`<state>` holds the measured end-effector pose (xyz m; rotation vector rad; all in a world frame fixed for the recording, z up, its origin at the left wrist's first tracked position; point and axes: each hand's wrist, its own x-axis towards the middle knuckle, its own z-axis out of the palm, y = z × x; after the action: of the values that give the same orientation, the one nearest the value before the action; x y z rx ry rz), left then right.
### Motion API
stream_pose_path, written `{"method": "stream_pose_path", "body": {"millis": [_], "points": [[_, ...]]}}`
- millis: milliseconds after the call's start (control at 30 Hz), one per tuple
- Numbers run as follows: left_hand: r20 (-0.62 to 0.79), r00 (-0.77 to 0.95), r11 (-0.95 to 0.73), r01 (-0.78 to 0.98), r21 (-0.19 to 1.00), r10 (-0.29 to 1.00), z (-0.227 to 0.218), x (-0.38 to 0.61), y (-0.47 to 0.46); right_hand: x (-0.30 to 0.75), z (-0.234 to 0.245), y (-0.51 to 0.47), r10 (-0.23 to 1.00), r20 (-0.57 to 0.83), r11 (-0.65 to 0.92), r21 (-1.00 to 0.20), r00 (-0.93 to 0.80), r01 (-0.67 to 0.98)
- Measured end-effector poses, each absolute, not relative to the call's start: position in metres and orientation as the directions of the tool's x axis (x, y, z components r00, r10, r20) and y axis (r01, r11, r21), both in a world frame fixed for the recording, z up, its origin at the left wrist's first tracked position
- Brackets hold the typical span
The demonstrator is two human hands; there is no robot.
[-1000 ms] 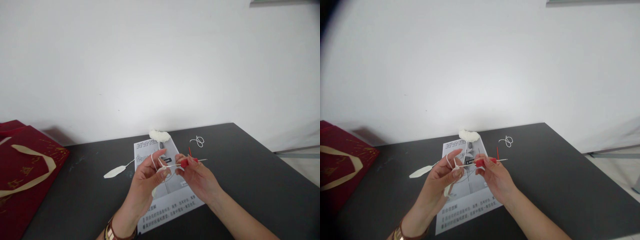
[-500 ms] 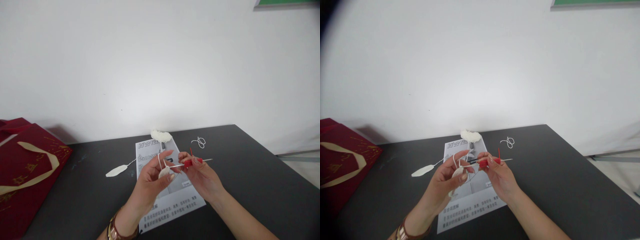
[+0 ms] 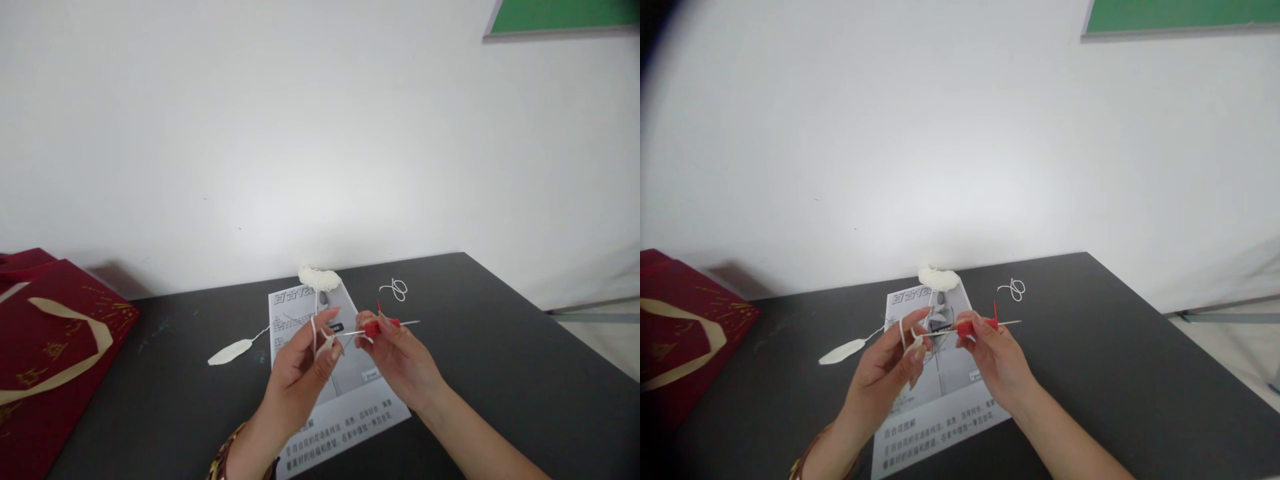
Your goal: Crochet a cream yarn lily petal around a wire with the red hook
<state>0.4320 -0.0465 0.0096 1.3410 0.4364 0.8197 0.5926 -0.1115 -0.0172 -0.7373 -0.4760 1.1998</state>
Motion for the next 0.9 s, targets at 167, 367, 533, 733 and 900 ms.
{"method": "stream_pose_path", "body": {"millis": [167,367,533,733,900], "points": [[0.152,0.725,0.050,-0.249,0.967,0.672,0.011,0.426,-0.041,0.594,-0.016,-0.111,0.958,-0.116,0.128,-0.643,0.262,-0.755],[0.144,0.748,0.042,-0.223,0.974,0.648,0.010,0.424,-0.036,0.598,-0.014,-0.112,0.960,-0.096,0.133,-0.667,0.262,-0.733],[0.148,0.710,-0.056,-0.150,0.987,0.688,0.007,0.426,-0.038,0.601,-0.008,-0.115,0.949,-0.011,0.189,-0.779,0.314,-0.598],[0.182,0.631,-0.232,-0.003,0.973,0.754,0.006,0.428,-0.040,0.607,-0.003,-0.122,0.915,0.184,0.284,-0.926,0.359,-0.250],[0.258,0.586,-0.314,-0.007,0.950,0.768,0.005,0.427,-0.041,0.613,-0.004,-0.127,0.903,0.219,0.297,-0.939,0.369,-0.171]]}}
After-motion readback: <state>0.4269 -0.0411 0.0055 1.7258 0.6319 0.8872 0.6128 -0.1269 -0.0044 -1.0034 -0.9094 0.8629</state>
